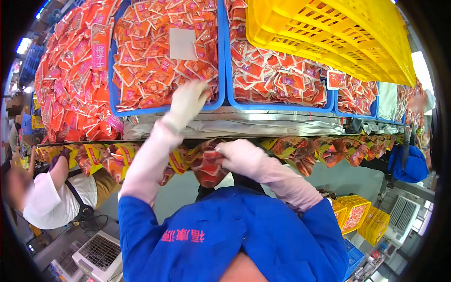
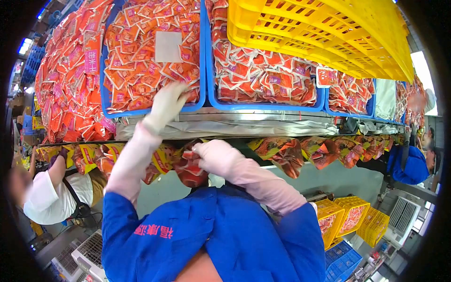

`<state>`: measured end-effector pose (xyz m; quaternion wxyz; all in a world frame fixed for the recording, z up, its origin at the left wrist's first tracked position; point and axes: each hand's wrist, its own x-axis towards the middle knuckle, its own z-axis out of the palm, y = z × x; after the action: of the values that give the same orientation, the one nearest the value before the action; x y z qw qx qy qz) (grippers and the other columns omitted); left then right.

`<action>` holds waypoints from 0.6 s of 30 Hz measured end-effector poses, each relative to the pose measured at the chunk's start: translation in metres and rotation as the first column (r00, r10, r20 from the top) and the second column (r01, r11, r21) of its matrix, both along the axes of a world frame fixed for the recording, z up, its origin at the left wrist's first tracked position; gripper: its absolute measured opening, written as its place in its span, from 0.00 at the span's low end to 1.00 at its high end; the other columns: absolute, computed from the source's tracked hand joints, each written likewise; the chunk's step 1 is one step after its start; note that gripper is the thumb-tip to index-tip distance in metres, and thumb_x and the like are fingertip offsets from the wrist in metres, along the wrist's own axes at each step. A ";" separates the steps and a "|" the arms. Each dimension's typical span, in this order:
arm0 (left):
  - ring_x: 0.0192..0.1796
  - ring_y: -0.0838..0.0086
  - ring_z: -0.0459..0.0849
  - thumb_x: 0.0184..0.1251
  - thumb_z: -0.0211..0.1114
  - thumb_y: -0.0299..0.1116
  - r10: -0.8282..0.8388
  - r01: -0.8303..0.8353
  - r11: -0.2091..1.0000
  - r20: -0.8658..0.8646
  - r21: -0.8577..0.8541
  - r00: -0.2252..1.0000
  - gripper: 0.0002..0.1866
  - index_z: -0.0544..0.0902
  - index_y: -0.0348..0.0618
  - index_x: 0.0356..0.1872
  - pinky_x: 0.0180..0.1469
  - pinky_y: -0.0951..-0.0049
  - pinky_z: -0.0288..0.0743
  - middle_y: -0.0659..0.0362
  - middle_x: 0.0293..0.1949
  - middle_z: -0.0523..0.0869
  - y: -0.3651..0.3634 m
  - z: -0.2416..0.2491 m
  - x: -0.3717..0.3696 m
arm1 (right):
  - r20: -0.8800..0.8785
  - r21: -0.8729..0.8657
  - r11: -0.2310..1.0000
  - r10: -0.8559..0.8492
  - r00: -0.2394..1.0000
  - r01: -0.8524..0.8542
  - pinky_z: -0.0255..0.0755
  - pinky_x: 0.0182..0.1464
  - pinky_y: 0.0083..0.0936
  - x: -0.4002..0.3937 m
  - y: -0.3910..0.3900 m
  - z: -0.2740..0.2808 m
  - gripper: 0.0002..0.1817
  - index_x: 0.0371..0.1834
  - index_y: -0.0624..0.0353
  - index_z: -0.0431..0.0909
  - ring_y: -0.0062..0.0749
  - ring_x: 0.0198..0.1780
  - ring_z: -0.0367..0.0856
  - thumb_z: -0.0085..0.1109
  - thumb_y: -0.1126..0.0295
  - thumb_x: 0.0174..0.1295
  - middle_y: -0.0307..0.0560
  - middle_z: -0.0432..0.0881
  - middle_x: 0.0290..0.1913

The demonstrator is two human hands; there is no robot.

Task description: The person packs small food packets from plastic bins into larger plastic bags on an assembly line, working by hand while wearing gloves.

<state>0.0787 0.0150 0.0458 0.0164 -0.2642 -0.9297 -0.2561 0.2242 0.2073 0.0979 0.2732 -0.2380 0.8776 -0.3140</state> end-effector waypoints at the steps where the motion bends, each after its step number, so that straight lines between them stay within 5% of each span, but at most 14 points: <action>1: 0.51 0.52 0.85 0.67 0.66 0.38 0.014 -0.007 0.983 0.036 -0.185 0.999 0.16 0.82 0.44 0.53 0.52 0.50 0.79 0.49 0.48 0.86 0.015 -0.031 -0.033 | 0.000 -0.126 0.991 -0.049 0.999 0.049 0.79 0.45 0.43 -0.004 0.017 0.006 0.14 0.48 0.56 0.83 0.58 0.41 0.86 0.64 0.61 0.64 0.56 0.87 0.37; 3: 0.57 0.52 0.85 0.67 0.68 0.43 0.163 -0.077 0.832 0.111 -0.549 0.980 0.20 0.84 0.48 0.56 0.58 0.53 0.80 0.48 0.53 0.85 0.042 -0.075 -0.082 | 0.140 -0.269 0.908 -0.294 0.945 0.323 0.78 0.40 0.36 -0.001 0.051 0.001 0.11 0.47 0.56 0.83 0.43 0.35 0.86 0.65 0.62 0.67 0.49 0.87 0.35; 5: 0.58 0.54 0.86 0.68 0.63 0.33 0.213 -0.083 0.762 0.128 -0.643 0.969 0.14 0.87 0.44 0.52 0.54 0.56 0.83 0.52 0.53 0.87 0.045 -0.082 -0.090 | 0.460 -0.242 0.701 -0.526 0.716 0.671 0.76 0.36 0.27 0.003 0.079 0.021 0.07 0.45 0.55 0.83 0.24 0.32 0.84 0.65 0.65 0.69 0.41 0.87 0.33; 6: 0.57 0.55 0.87 0.69 0.62 0.33 0.212 -0.127 0.846 0.108 -0.518 0.971 0.13 0.88 0.42 0.50 0.54 0.58 0.83 0.52 0.53 0.87 0.038 -0.078 -0.088 | 0.572 -0.298 0.549 -0.552 0.606 0.781 0.75 0.34 0.20 0.015 0.101 -0.001 0.08 0.48 0.56 0.84 0.13 0.34 0.80 0.64 0.69 0.70 0.36 0.87 0.35; 7: 0.55 0.56 0.87 0.70 0.61 0.32 0.211 -0.163 0.912 0.090 -0.377 0.973 0.13 0.89 0.41 0.48 0.54 0.59 0.83 0.53 0.52 0.88 0.030 -0.071 -0.087 | 0.633 -0.382 0.366 -0.566 0.529 0.849 0.79 0.42 0.22 0.024 0.111 -0.007 0.12 0.53 0.59 0.84 0.19 0.38 0.84 0.65 0.70 0.69 0.40 0.89 0.40; 9: 0.53 0.65 0.88 0.69 0.61 0.28 0.039 -0.042 0.999 0.118 0.023 0.992 0.11 0.87 0.36 0.47 0.53 0.63 0.83 0.55 0.49 0.88 0.006 -0.044 -0.058 | 0.643 -0.420 0.325 -0.552 0.531 0.847 0.79 0.52 0.23 0.033 0.114 0.021 0.15 0.55 0.63 0.83 0.24 0.47 0.86 0.66 0.71 0.67 0.44 0.89 0.49; 11: 0.51 0.75 0.84 0.68 0.62 0.23 -0.122 -0.151 0.910 0.597 0.387 0.793 0.10 0.86 0.34 0.46 0.54 0.72 0.79 0.58 0.47 0.86 0.016 0.033 0.008 | 0.195 -0.574 0.603 -0.556 0.808 0.554 0.78 0.57 0.31 0.034 0.105 0.021 0.16 0.55 0.60 0.83 0.38 0.54 0.86 0.68 0.69 0.65 0.53 0.85 0.57; 14: 0.51 0.81 0.81 0.67 0.62 0.17 -0.501 -0.200 0.595 0.553 0.779 0.665 0.13 0.85 0.32 0.50 0.55 0.78 0.77 0.59 0.49 0.82 0.060 0.079 0.107 | -0.292 -0.537 0.800 -0.473 0.831 0.267 0.78 0.60 0.36 0.043 0.089 0.054 0.17 0.55 0.57 0.83 0.48 0.57 0.86 0.69 0.68 0.63 0.59 0.85 0.59; 16: 0.51 0.79 0.82 0.64 0.66 0.16 -0.527 -0.384 0.456 0.592 0.803 0.610 0.19 0.82 0.33 0.56 0.56 0.75 0.78 0.59 0.49 0.82 0.070 0.081 0.141 | -0.059 -0.361 0.783 -0.561 0.826 0.506 0.79 0.56 0.36 0.065 0.093 0.082 0.16 0.53 0.57 0.83 0.51 0.54 0.87 0.68 0.69 0.62 0.60 0.85 0.55; 17: 0.52 0.76 0.84 0.65 0.66 0.19 -0.394 -0.152 0.653 0.504 0.742 0.768 0.20 0.80 0.36 0.59 0.57 0.76 0.77 0.60 0.49 0.86 0.056 0.082 0.148 | -0.227 -0.305 0.782 -0.614 0.756 0.544 0.78 0.52 0.29 0.082 0.104 0.083 0.15 0.55 0.55 0.84 0.29 0.47 0.86 0.66 0.68 0.65 0.47 0.87 0.51; 18: 0.54 0.72 0.84 0.62 0.70 0.21 -0.415 0.034 0.792 0.497 0.609 0.762 0.22 0.80 0.37 0.59 0.59 0.71 0.76 0.57 0.50 0.86 0.045 0.084 0.160 | -0.230 -0.225 0.801 -0.598 0.768 0.555 0.78 0.50 0.30 0.098 0.120 0.080 0.15 0.54 0.56 0.84 0.32 0.46 0.87 0.65 0.71 0.63 0.48 0.87 0.48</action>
<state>0.2384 0.0598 0.1301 -0.2377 -0.2654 -0.7241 -0.5905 0.3225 0.3269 0.1780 0.0139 -0.0189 0.9133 -0.4066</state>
